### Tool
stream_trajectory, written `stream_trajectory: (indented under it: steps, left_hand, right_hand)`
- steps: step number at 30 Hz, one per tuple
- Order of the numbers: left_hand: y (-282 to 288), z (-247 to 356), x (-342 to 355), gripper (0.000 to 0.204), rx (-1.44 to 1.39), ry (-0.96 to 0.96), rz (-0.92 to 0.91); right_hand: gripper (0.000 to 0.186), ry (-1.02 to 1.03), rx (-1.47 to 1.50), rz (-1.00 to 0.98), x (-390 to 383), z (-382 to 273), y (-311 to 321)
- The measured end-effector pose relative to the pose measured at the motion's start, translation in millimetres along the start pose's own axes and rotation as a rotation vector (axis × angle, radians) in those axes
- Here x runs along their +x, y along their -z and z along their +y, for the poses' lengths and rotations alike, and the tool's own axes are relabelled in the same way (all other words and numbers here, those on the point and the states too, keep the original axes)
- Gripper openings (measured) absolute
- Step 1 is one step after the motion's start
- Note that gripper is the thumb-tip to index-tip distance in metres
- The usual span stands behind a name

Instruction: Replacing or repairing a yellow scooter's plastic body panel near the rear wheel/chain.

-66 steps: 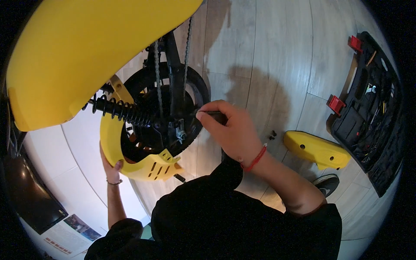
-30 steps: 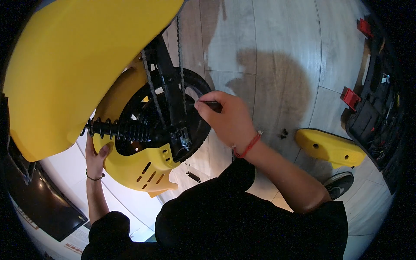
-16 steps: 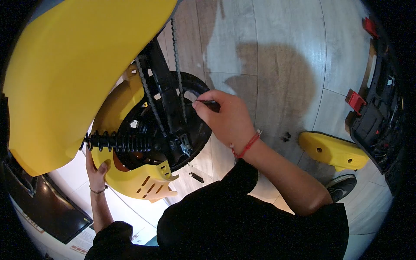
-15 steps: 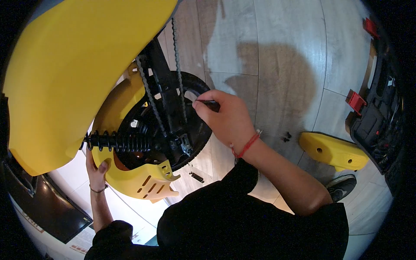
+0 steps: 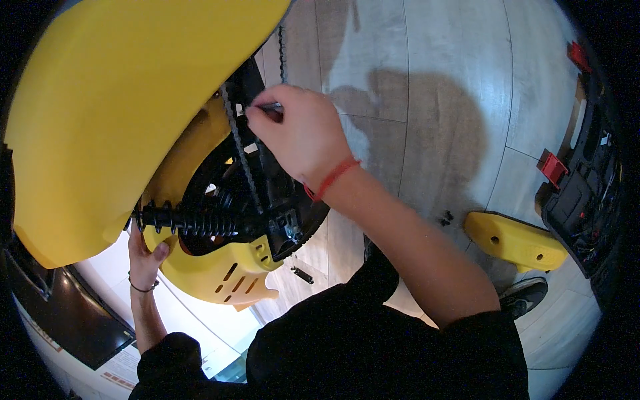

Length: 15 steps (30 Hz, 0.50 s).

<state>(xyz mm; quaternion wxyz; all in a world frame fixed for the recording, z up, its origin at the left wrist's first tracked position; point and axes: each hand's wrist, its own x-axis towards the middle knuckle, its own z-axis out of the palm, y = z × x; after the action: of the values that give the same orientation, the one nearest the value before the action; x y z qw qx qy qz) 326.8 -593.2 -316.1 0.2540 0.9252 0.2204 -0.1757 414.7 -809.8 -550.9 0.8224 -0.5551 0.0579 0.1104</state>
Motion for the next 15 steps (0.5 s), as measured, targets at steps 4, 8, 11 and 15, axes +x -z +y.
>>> stream_trajectory:
  steps: [4, 8, 11, 15]
  left_hand:
    - [5.8, -3.3, 7.3, 0.068, 0.142, 0.002, 0.003]
    - [2.6, -4.9, 5.8, 0.065, 0.046, 0.04, -0.021]
    - [3.4, -6.9, 3.8, 0.062, 0.121, 0.037, -0.053]
    - [8.9, -11.3, -0.5, 0.057, 0.191, 0.108, -0.057]
  right_hand:
    - [0.026, 0.005, -0.077, -0.053, 15.7, 1.8, -11.6]
    - [0.026, 0.023, -0.086, -0.036, 21.2, 13.1, -12.6]
    - [0.026, 0.002, -0.089, -0.03, 24.3, 17.9, -9.7]
    - [0.025, 0.027, -0.147, -0.015, 26.4, 12.8, -10.1]
